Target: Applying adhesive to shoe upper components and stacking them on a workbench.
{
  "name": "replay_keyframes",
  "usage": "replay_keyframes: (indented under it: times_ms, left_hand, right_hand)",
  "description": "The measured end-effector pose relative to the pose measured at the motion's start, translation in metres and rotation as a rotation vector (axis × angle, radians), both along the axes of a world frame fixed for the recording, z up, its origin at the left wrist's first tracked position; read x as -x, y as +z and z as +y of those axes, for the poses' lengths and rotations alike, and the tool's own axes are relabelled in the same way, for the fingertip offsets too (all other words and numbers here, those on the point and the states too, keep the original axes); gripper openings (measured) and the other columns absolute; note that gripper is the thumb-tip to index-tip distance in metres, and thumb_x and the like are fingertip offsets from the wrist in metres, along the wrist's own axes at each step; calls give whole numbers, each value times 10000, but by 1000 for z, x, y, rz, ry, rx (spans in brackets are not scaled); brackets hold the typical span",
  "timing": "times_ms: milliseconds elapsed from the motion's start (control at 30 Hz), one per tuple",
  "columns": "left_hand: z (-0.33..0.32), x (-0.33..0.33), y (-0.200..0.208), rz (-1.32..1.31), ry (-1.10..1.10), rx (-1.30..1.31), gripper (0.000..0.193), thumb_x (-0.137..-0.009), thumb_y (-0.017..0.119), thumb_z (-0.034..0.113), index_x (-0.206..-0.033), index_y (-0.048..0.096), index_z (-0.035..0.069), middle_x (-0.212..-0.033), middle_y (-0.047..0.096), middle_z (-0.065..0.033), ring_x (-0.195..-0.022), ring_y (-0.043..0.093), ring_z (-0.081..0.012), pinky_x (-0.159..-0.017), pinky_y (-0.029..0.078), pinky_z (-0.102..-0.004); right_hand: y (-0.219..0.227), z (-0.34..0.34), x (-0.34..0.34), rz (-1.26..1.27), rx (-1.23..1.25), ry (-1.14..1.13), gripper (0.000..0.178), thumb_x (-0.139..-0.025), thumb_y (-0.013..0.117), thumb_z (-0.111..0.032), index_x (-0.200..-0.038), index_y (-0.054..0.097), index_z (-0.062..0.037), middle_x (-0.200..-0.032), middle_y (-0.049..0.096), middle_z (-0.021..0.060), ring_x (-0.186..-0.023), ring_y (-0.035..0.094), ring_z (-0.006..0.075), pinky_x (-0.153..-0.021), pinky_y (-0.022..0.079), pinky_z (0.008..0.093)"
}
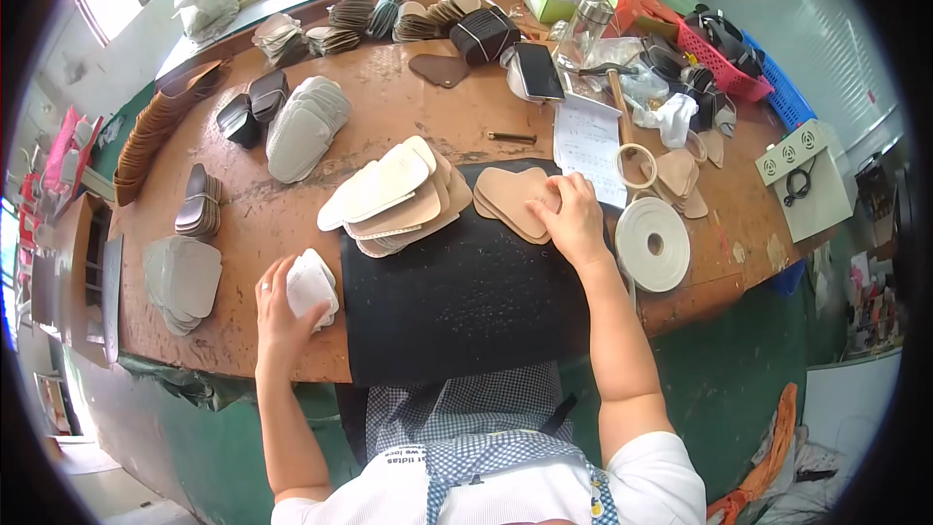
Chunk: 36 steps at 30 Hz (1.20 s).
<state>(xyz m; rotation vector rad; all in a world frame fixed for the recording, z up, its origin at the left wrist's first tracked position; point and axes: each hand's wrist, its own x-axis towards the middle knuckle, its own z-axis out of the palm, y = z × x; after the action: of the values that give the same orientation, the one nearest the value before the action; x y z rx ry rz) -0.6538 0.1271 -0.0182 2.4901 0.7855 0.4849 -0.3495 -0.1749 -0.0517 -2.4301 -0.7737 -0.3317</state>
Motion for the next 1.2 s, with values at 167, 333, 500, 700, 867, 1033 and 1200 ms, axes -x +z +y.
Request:
replay_keyframes:
  times_ms: [167,333,500,700,867,1033,1200]
  left_hand:
    - [10,25,-19,194,163,88,754,-687,889,142,-1365,568,66,-1390,530,-147,-1243,520,-346,-1053,451,-448]
    - [2,32,-27,100,165,29,774,-704,887,151,-1393,545,72,-1326,577,-164,-1219,555,-351,-1019,480,-446]
    - [-12,42,-56,-66,258,-73,819,-749,873,158,-1467,488,74,-1345,592,-189,-1243,563,-373,-1025,487,-448]
    - [-26,39,-61,-396,273,-135,362,-879,758,67,-1218,638,23,-1146,684,-153,-1071,649,-319,-935,517,-398]
    - [-57,15,-19,-508,6,705,232,-921,692,15,-1149,652,-3,-971,687,-43,-908,623,-99,-823,503,-257]
    - [-93,-36,-34,-242,-354,286,387,-846,751,43,-1217,644,40,-1132,677,-125,-1048,641,-320,-932,524,-377]
    - [-97,-21,-27,-403,-173,63,415,-783,773,-14,-1176,659,55,-1152,654,-114,-1069,605,-350,-922,516,-434]
  right_hand:
    - [-1,3,-1,80,-59,-21,352,-768,856,-261,-972,666,-47,-1018,613,118,-986,603,326,-871,512,427]
    - [-6,1,0,-27,-111,-25,297,-774,834,-212,-961,681,-40,-972,686,105,-972,646,324,-857,531,425]
    - [3,15,20,-328,13,-21,177,-803,760,-107,-951,671,-65,-933,677,98,-951,643,301,-840,511,423]
    - [-5,15,30,-178,-162,243,229,-790,702,81,-914,563,-51,-838,629,90,-838,652,262,-732,517,361]
    - [11,6,51,500,-701,160,155,-886,733,30,-973,631,-48,-868,603,-29,-835,591,71,-794,485,246]
    - [20,2,85,849,-816,211,222,-853,731,70,-1051,705,-27,-1002,741,25,-893,675,87,-809,497,215]
    - [41,30,122,893,-467,277,142,-863,777,-30,-983,704,-13,-889,702,-15,-813,621,50,-748,498,204]
